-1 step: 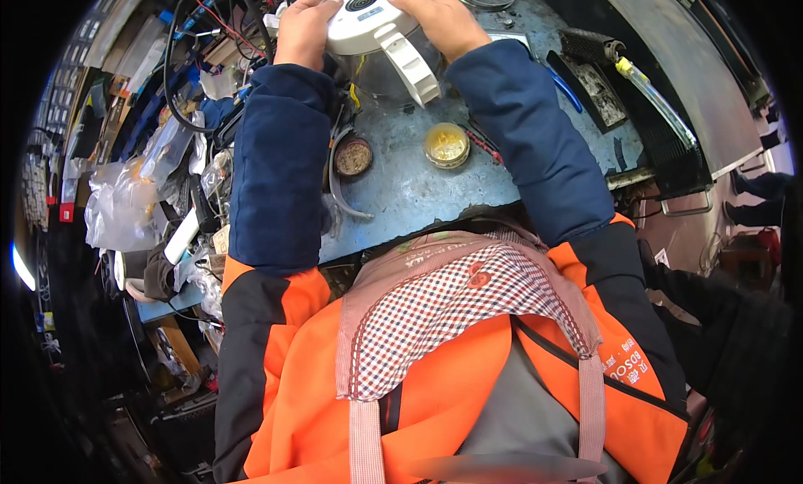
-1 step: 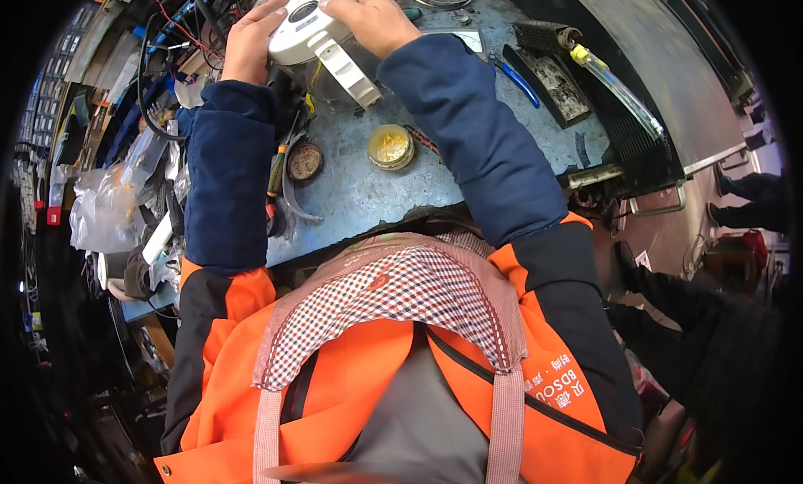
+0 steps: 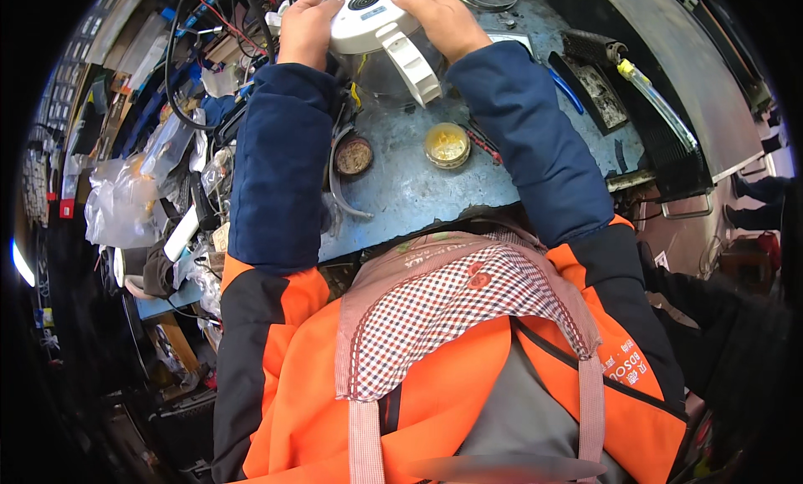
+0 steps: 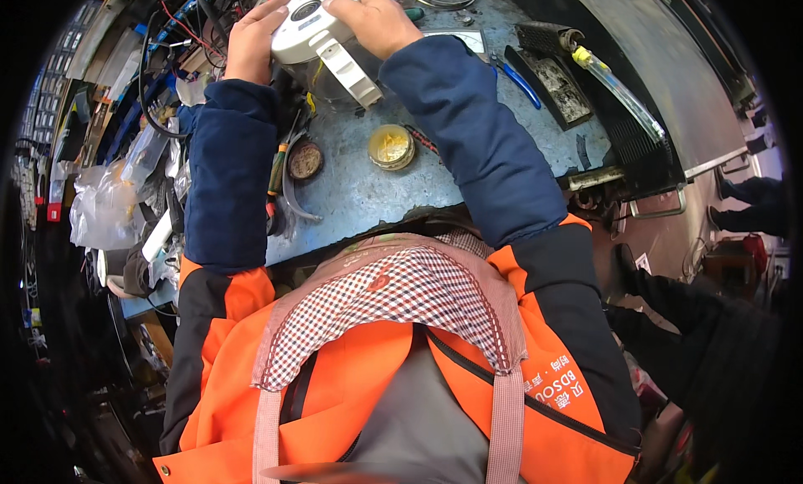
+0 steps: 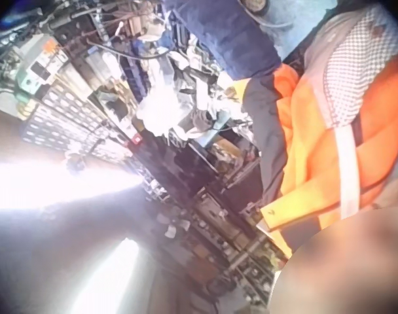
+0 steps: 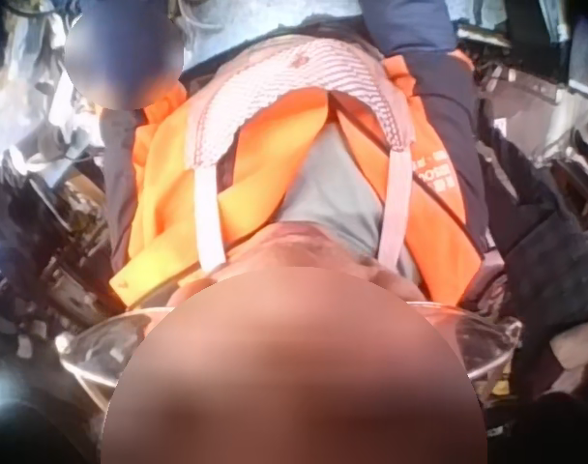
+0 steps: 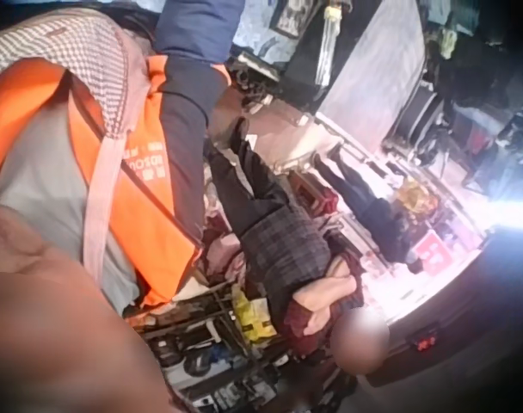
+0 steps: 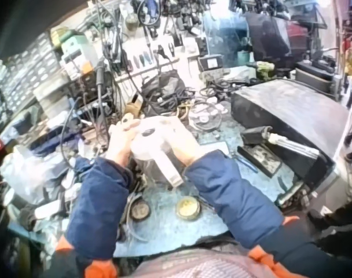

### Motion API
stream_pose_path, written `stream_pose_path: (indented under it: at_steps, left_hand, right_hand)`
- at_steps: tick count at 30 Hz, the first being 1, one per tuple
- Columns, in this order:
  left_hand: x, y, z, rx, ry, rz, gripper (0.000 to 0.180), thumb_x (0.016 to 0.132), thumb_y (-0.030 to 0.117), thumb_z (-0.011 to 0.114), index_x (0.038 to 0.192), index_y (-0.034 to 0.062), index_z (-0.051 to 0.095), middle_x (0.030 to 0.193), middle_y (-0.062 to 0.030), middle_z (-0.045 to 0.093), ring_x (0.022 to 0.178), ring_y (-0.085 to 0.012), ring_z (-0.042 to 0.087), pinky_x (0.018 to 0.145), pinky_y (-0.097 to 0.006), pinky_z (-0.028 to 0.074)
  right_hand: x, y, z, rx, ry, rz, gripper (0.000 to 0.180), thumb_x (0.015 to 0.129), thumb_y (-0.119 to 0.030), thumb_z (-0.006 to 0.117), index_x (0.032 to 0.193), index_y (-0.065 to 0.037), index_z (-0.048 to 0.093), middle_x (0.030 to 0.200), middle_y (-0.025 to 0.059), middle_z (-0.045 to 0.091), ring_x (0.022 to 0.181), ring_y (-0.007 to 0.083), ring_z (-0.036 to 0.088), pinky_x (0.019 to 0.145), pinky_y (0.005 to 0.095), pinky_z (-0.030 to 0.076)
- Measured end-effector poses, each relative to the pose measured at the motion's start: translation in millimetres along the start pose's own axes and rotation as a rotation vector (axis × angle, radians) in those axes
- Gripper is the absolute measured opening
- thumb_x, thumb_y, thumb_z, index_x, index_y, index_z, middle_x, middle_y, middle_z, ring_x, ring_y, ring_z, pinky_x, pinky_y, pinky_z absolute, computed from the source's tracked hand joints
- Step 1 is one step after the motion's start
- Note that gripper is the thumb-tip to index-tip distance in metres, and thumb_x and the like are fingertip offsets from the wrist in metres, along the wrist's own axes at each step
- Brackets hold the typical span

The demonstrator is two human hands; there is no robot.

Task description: The person repairs a white circular electronic device by soldering internal wires, adjusting connections, and reassembling the casing. They use a soldering iron, pliers, and a screwdriver to secure components and fasten the cover.

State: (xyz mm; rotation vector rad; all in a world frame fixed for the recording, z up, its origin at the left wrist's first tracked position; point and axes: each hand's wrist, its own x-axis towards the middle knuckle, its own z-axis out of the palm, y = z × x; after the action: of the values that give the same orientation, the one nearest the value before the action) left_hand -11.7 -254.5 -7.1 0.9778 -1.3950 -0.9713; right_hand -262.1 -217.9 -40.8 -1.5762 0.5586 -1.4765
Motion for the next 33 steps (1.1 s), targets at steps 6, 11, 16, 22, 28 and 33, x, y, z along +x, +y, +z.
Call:
stream_pose_path:
  at_steps: [6,11,16,22,28,33]
  left_hand:
    - [-92.3,39.0,64.2,0.429,0.309,0.372,0.053,0.103,0.030,0.082,0.140,-0.0061,0.072,0.143,-0.0236,0.067,0.132,-0.0313,0.064,0.108,-0.041,0.053]
    - [-157.4,34.2,103.3,0.924,0.208,0.454,0.118,0.077,0.056,0.095,0.167,0.0025,0.041,0.174,-0.0391,0.020,0.159,-0.0623,0.024,0.132,-0.067,0.028]
    - [-163.3,27.0,121.6,1.103,0.235,0.436,0.125,0.076,0.038,0.090,0.176,0.0054,0.022,0.174,-0.0434,0.009,0.156,-0.0691,0.022,0.128,-0.067,0.036]
    - [-164.4,21.7,91.3,0.913,0.298,0.492,0.136,0.072,0.040,0.099,0.173,-0.0041,0.019,0.170,-0.0434,0.018,0.157,-0.0578,0.031,0.129,-0.054,0.039]
    - [-205.5,23.0,81.4,0.685,0.071,0.023,0.092,0.081,0.044,0.100,0.147,-0.0035,0.057,0.143,-0.0323,0.058,0.133,-0.0453,0.061,0.113,-0.049,0.053]
    - [-202.3,31.9,92.6,0.755,-0.049,-0.010,0.060,0.086,0.043,0.095,0.120,-0.0030,0.077,0.108,-0.0250,0.080,0.105,-0.0447,0.077,0.094,-0.049,0.062]
  right_hand:
    - [-3.7,1.3,-3.3,-0.087,0.027,-0.017,0.044,0.108,-0.019,0.066,0.148,-0.002,0.061,0.135,0.0140,0.070,0.113,0.0213,0.068,0.098,0.0372,0.058]
    - [-2.9,1.6,-0.7,-0.097,0.009,-0.020,0.040,0.107,-0.017,0.063,0.143,-0.001,0.062,0.127,0.0145,0.071,0.103,0.0211,0.070,0.090,0.0373,0.061]
    - [16.2,23.1,-6.6,-0.115,-0.012,-0.279,0.042,0.105,-0.020,0.067,0.142,-0.002,0.065,0.129,0.0134,0.072,0.105,0.0214,0.070,0.091,0.0376,0.061]
    - [8.7,-11.0,-2.3,-0.182,-0.104,-0.167,0.046,0.101,-0.022,0.073,0.141,0.001,0.070,0.129,0.0150,0.077,0.114,0.0234,0.072,0.103,0.0385,0.058]
    - [-0.2,-34.9,5.8,0.008,-0.192,-0.119,0.054,0.093,-0.017,0.086,0.141,0.001,0.070,0.130,0.0096,0.078,0.121,0.0190,0.071,0.108,0.0374,0.058]
    - [0.7,-45.4,-2.8,0.067,-0.346,-0.096,0.075,0.081,-0.014,0.094,0.150,-0.003,0.065,0.138,0.0089,0.074,0.128,0.0200,0.068,0.112,0.0384,0.056]
